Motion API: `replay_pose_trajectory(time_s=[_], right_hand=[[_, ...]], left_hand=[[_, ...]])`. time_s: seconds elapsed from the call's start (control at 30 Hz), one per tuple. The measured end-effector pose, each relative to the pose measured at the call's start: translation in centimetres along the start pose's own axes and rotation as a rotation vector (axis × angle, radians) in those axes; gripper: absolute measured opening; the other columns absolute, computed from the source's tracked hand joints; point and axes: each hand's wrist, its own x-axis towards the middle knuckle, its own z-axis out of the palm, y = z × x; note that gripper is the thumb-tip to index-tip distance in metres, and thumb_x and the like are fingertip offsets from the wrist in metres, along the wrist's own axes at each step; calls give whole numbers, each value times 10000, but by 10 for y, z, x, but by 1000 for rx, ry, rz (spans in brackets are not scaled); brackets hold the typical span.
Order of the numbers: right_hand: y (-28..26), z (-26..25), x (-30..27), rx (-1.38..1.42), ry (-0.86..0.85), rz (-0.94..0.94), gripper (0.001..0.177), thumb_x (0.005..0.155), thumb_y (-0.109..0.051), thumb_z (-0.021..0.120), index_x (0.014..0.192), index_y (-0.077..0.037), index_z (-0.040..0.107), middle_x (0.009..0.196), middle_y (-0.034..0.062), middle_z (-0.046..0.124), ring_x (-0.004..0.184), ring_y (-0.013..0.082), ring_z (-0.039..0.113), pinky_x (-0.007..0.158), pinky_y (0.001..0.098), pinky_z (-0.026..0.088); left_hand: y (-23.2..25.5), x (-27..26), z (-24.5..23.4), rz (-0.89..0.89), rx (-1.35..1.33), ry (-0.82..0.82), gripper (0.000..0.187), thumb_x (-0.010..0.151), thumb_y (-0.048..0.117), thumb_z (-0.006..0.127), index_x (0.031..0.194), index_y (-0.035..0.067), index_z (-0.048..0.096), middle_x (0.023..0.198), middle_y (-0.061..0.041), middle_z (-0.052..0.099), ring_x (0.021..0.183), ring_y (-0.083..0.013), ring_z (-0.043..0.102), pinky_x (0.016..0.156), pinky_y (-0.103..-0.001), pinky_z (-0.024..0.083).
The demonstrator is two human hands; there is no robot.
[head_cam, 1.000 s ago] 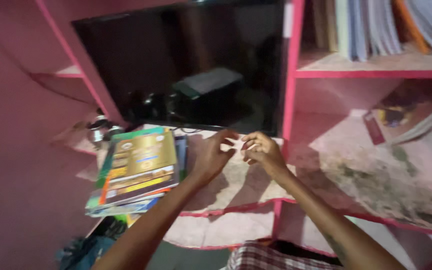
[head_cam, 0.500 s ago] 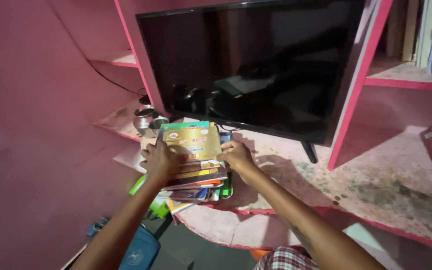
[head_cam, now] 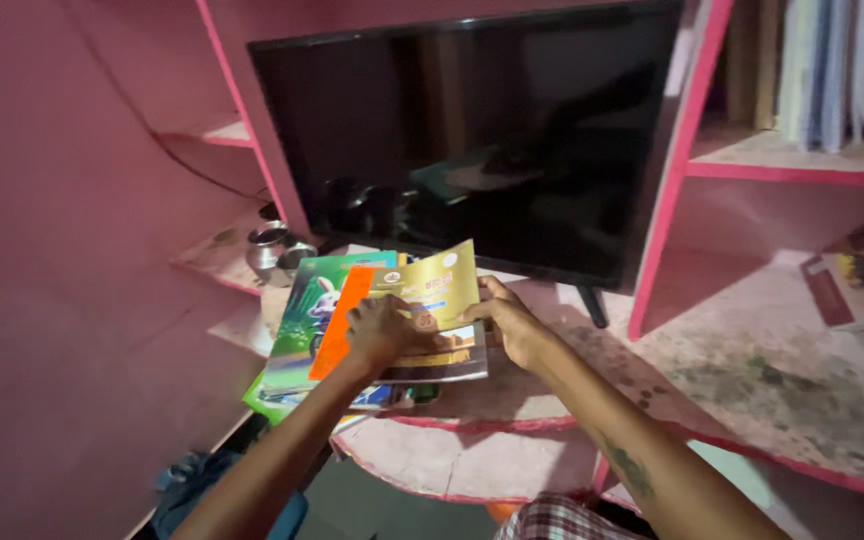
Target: The person organizes a bookshelf by taking various books and notebooks from a pile and placing them upright onto the shelf one at a time.
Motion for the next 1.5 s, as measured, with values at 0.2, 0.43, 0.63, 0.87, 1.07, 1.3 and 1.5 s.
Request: replay_pose_trajectory(time_s=[0.2,0.43,0.63,0.87,1.07,1.3,1.5], right_hand=[[0,-55,-30,-31,75,-348,649,726,36,661,1344,-103,517,1181,90,626,1117,190,589,926,292,469],[-6,-123,-116,94,142,-494,691,705,76,602,1366,-73,472,1214,81,601,1175,197,580,958,313,484],[0,-192,-167,100,257,-537,689,675,74,568,1351,-31,487,1269,89,638,1222,187,596,1007,305,474],[31,-287,-187,136,516,-648,701,657,72,638,1335,-51,504,1248,106,622,1156,172,617,931,296,509],[44,-327,-205,131,770,-642,584,719,100,662,1262,-55,513,1174,87,593,1067,184,626,823,313,547],[52,-362,-180,104,955,-753,727,703,141,679,1345,-99,437,1207,91,565,1091,190,611,848,295,552],[64,-415,-150,-337,1130,-789,843,737,110,803,1460,-38,395,1397,142,487,1237,243,528,956,342,502]], left_hand=[[69,-43,22,167,-182,29,1161,440,561,998,1401,196,461,1540,-187,313,1448,-431,255,1108,-638,294],[179,-136,63,292,-289,78,1382,534,417,1013,1558,28,171,1614,-382,-84,1486,-573,-117,1037,-848,132],[264,-195,83,333,-277,-184,1339,636,359,963,1593,62,76,1646,-323,-176,1518,-528,-223,1065,-849,107],[315,-179,188,832,-270,93,1169,741,198,897,1653,-12,196,1631,-282,128,1555,-578,-49,1240,-670,208],[340,-157,215,913,-705,-355,1062,697,244,863,1572,126,272,1611,-333,131,1434,-505,270,1153,-559,360],[370,-131,261,989,-1025,-362,789,868,19,645,1601,149,386,1374,-215,469,1015,-302,583,892,-373,570],[416,-113,278,978,-1332,-273,484,984,74,569,1462,70,489,1351,-109,539,1107,-187,622,776,-291,523]])
